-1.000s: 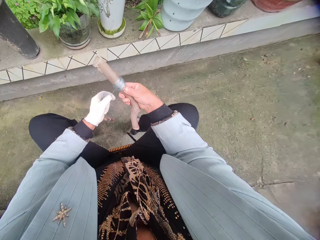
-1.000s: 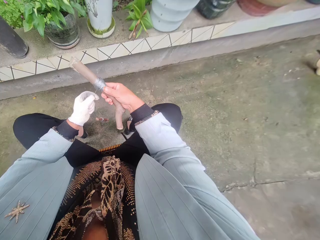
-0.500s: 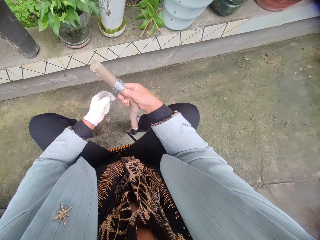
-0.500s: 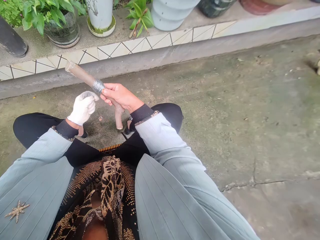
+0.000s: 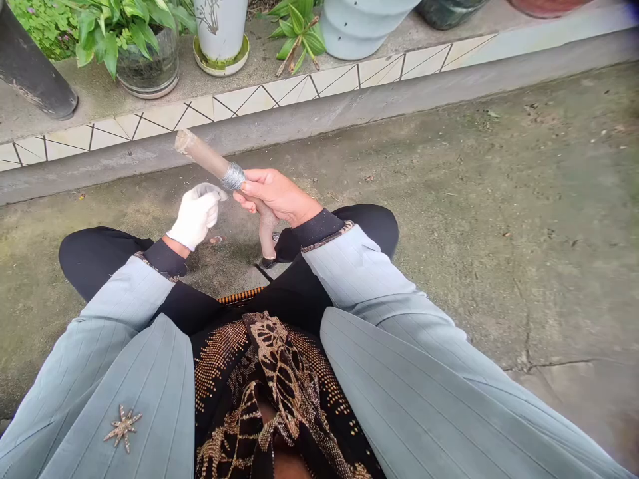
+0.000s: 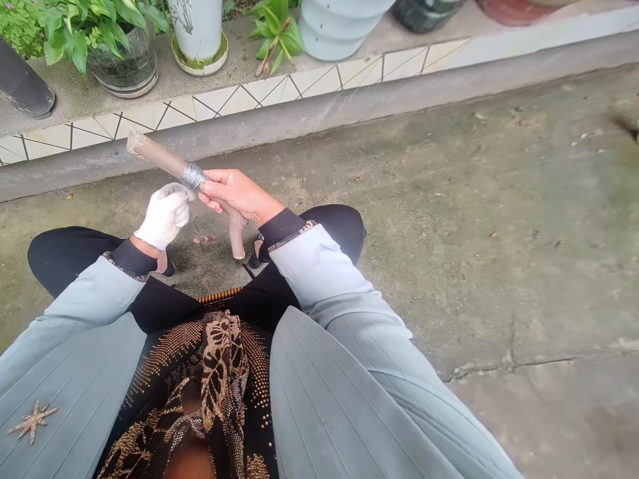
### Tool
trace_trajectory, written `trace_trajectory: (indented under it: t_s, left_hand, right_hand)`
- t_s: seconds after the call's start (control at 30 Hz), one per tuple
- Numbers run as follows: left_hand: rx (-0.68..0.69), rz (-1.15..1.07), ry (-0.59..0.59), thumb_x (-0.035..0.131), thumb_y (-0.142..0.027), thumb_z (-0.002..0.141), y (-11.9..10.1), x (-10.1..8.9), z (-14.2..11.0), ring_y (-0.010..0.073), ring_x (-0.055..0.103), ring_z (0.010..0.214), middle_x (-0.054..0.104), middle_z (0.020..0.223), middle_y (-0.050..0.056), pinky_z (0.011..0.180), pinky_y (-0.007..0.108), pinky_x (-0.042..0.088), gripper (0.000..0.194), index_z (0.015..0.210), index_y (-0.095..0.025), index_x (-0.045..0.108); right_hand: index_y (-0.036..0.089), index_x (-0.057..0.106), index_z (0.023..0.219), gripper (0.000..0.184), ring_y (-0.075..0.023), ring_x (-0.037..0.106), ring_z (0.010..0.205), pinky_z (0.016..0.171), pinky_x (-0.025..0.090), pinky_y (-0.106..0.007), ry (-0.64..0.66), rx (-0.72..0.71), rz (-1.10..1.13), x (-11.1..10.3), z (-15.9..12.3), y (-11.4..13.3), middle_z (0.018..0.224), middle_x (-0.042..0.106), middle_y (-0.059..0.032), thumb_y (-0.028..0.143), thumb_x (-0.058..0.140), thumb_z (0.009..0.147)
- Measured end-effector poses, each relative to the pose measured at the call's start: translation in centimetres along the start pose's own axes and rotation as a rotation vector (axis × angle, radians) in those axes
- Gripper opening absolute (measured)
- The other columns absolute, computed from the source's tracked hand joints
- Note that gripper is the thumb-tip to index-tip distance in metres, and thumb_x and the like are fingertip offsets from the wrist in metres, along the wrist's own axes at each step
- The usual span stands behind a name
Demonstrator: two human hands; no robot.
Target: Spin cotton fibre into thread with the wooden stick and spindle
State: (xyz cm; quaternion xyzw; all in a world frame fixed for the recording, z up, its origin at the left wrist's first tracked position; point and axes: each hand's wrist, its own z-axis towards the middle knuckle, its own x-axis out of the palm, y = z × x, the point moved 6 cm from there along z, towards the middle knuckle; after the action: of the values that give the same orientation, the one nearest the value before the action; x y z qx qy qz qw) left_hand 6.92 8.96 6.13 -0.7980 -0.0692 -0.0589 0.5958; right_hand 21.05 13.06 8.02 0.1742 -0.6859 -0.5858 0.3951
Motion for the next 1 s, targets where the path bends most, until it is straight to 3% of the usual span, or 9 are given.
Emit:
trace_trajectory:
  t_s: [0.37,0.67,0.77,0.87,0.93,1.0]
  left_hand:
    - [0.076,0.229,0.158,0.067,-0.030,0.074,0.4,-1.1,0.1,0.0076,0.030,0.039,0.042,0.047,-0.007,0.041,0.024,0.020,0.011,0.075,-0.019,0.068]
    - [0.143,0.318,0.118,0.063,-0.028,0.074,0.0,-1.2,0.4,0.0083,0.030,0.041,0.042,0.049,-0.006,0.044,0.025,0.020,0.010,0.073,-0.019,0.068]
    - [0.133,0.380,0.163,0.062,-0.030,0.076,0.1,-1.4,0.6,0.0090,0.032,0.041,0.042,0.049,-0.006,0.045,0.025,0.022,0.014,0.077,-0.019,0.069]
    - [0.107,0.511,0.313,0.063,-0.032,0.078,0.2,-1.2,0.4,0.0100,0.039,0.045,0.050,0.053,-0.005,0.048,0.024,0.029,0.017,0.079,-0.018,0.071]
    - [0.097,0.603,0.391,0.062,-0.033,0.079,0.0,-1.1,0.2,0.0107,0.043,0.049,0.056,0.057,-0.002,0.050,0.025,0.033,0.020,0.079,-0.017,0.072]
    - [0.109,0.678,0.408,0.061,-0.034,0.079,-0.2,-1.1,0.1,0.0116,0.048,0.054,0.063,0.064,0.000,0.054,0.025,0.036,0.021,0.078,-0.017,0.073]
  right_hand:
    - [0.019,0.055,0.087,0.056,-0.0046,0.046,0.053,0.046,0.037,-0.017,-0.238,0.095,-0.056,-3.3,0.0,0.0,0.067,0.058,0.0060,0.062,0.091,0.083]
    - [0.018,0.057,0.082,0.028,-0.0059,0.043,0.051,0.047,0.034,-0.020,-0.302,0.144,-0.340,-3.7,0.9,-0.8,0.065,0.056,0.0040,0.033,0.075,0.098]
    - [0.016,0.063,0.089,0.017,-0.0094,0.047,0.056,0.054,0.036,-0.023,-0.344,0.199,-0.603,-4.5,1.0,-0.7,0.068,0.058,0.0018,0.028,0.068,0.101]
    - [0.014,0.073,0.101,0.015,-0.0166,0.059,0.075,0.065,0.037,-0.028,-0.352,0.329,-1.118,-5.1,0.7,-0.3,0.085,0.071,-0.0071,0.027,0.066,0.101]
    - [0.012,0.079,0.111,0.022,-0.0225,0.065,0.090,0.070,0.037,-0.031,-0.222,0.493,-1.417,-5.0,0.4,-0.7,0.103,0.077,-0.0149,0.029,0.067,0.102]
    - [0.014,0.083,0.114,0.024,-0.0236,0.067,0.092,0.071,0.037,-0.032,0.022,0.658,-1.506,-4.4,-0.1,-1.9,0.106,0.079,-0.0156,0.028,0.069,0.100]
